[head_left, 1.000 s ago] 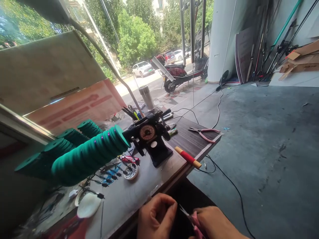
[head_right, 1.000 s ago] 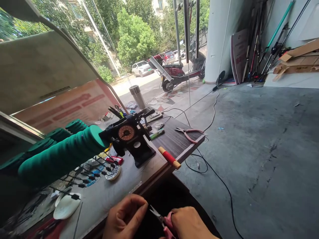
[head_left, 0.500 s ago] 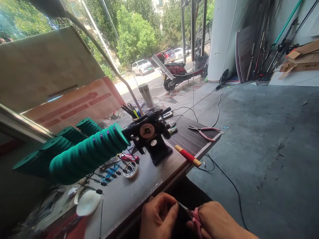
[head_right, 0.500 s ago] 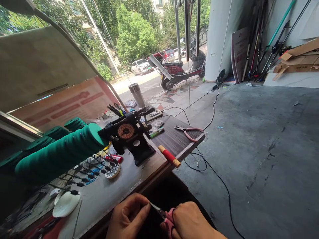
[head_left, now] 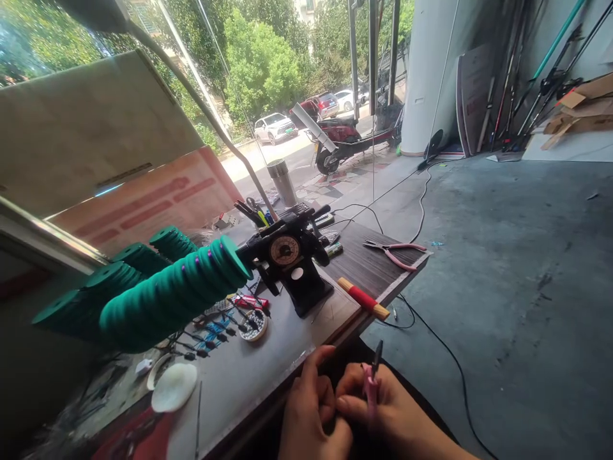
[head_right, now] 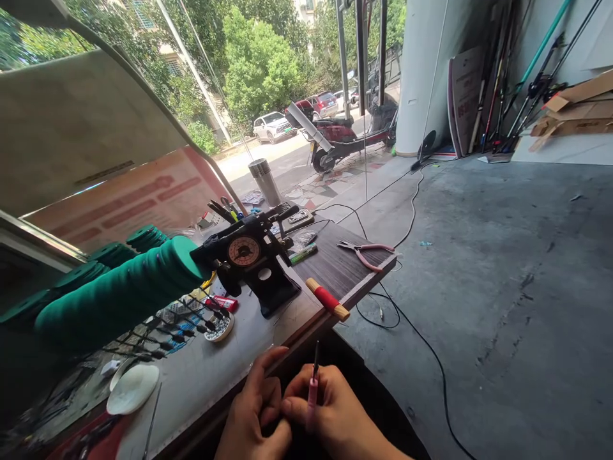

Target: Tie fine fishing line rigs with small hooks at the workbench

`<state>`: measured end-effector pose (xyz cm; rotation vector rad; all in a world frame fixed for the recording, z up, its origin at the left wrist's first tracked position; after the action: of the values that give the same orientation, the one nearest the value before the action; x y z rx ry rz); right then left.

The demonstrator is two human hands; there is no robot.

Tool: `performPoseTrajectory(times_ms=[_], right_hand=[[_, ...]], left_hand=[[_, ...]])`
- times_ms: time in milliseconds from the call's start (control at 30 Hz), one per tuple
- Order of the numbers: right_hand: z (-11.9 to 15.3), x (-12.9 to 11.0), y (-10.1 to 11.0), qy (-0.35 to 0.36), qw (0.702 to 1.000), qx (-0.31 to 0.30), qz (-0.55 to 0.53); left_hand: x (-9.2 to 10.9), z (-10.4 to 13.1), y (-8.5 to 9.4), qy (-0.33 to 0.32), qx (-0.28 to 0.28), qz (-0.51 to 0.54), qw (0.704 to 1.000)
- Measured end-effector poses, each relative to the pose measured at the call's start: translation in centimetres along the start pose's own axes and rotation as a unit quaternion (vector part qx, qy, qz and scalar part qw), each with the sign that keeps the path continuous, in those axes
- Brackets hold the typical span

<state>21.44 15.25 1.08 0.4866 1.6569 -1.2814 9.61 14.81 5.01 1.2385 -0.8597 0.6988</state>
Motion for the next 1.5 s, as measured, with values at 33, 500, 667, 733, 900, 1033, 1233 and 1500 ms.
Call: performPoseTrajectory(times_ms=[33,500,667,733,900,1033,1233,1500], right_hand=[[0.0,0.1,0.1,-0.003,1.0,0.016,-0.015],[0.0,-0.6,0.5,0.002,1.0,0.004,0.026],[0.2,-0.9,0.7,-0.003,0.999,0.017,0.05],[0.3,-1.2,1.2,-0.001,0.997,0.03,0.068],[0.6,-1.9,2.4,0.007,0.993,0.048,0.104],[0.6,-2.5,2.5,0.011,0.99,0.046,0.129],[0.4,-3.0,3.2,0.05,0.971,0.091,0.214],[1.5,-1.0,3.8,0.17,0.894,0.174,0.375]], left_hand=[[-0.1,0.0,0.0,-0.006,-0.001,-0.012,1.0],[-2.3,-0.2,-0.5,-0.158,0.045,-0.193,0.967],[-1.9,-0.3,-0.6,-0.168,0.035,-0.224,0.959],[-1.5,-0.3,-0.5,-0.142,0.05,-0.214,0.965],[-0.6,-0.5,0.0,-0.086,0.05,-0.196,0.976],[-0.4,-0.7,0.3,-0.116,0.047,-0.188,0.974],[-0.2,-1.7,0.1,-0.25,0.087,-0.313,0.912],[0.3,-4.4,-0.4,-0.317,0.119,-0.411,0.846]])
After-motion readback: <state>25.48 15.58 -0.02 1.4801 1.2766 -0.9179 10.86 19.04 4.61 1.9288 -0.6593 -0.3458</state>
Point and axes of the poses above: each hand's wrist, its own z-axis away from the middle knuckle, its own y-axis out of the back of the hand, x = y × z, the point moved 1 cm from there along -z, towards the middle knuckle, and after that the axes turned 3 degrees about -x, right-handed, at the moved point
